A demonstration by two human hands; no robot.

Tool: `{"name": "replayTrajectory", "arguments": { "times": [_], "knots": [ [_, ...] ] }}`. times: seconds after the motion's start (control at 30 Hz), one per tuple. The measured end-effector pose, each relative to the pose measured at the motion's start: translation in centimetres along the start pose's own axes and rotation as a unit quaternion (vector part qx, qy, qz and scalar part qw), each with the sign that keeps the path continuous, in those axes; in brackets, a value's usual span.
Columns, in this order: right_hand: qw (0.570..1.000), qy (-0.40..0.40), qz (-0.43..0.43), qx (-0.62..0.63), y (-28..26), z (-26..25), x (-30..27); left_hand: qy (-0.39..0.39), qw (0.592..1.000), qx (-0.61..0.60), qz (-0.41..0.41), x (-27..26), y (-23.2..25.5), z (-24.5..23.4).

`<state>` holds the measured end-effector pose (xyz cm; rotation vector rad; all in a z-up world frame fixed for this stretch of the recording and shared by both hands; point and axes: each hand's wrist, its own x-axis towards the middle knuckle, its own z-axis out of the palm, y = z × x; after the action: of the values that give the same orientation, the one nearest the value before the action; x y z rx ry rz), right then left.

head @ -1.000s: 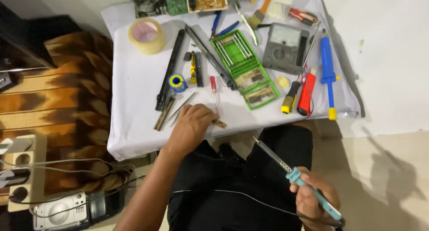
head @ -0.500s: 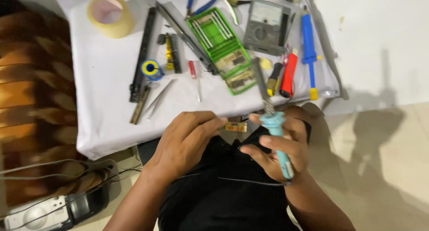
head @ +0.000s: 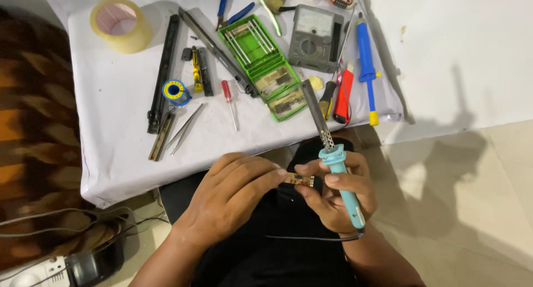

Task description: Soldering wires and components onto a circuit board and using pliers for adjustments

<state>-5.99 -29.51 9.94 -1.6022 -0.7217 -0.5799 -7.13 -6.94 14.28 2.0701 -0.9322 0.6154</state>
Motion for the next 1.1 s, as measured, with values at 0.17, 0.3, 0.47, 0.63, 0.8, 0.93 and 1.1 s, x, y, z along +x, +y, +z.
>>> {"name": "replayTrajectory", "arguments": {
  "times": [0.17, 0.3, 0.47, 0.63, 0.8, 0.93, 1.1],
  "knots": [
    [0.994, 0.076, 0.032, 0.070, -0.4, 0.6, -0.9, 0.137, 0.984, 0.040, -0.103, -2.2, -0.5, 2.0],
    [0.971, 0.165, 0.042, 0.169, -0.3, 1.4, -1.6, 0.228, 0.797, -0.451, -0.331, -3.6, -1.3, 3.9],
    [0.971, 0.143, 0.054, 0.182, -0.1, 1.5, -2.0, 0.197, 0.742, -0.565, -0.304, -4.1, -0.2, 5.9],
    [0.961, 0.161, 0.069, 0.213, -0.4, 1.5, -3.1, 0.238, 0.709, -0.574, -0.333, -4.7, 0.2, 7.4],
    [0.772, 0.144, 0.442, 0.433, 0.8, -8.3, -9.3, 0.371, 0.753, -0.457, -0.295, -4.2, -1.9, 4.8],
    [0.571, -0.138, 0.515, 0.624, -3.4, -10.1, -4.7, 0.456, 0.701, -0.492, -0.241, -3.3, -3.0, 1.9],
    [0.977, 0.063, 0.170, -0.116, -2.3, -1.7, -4.4, 0.437, 0.721, -0.485, -0.232, -2.2, -2.4, 0.9]
  ]
}}
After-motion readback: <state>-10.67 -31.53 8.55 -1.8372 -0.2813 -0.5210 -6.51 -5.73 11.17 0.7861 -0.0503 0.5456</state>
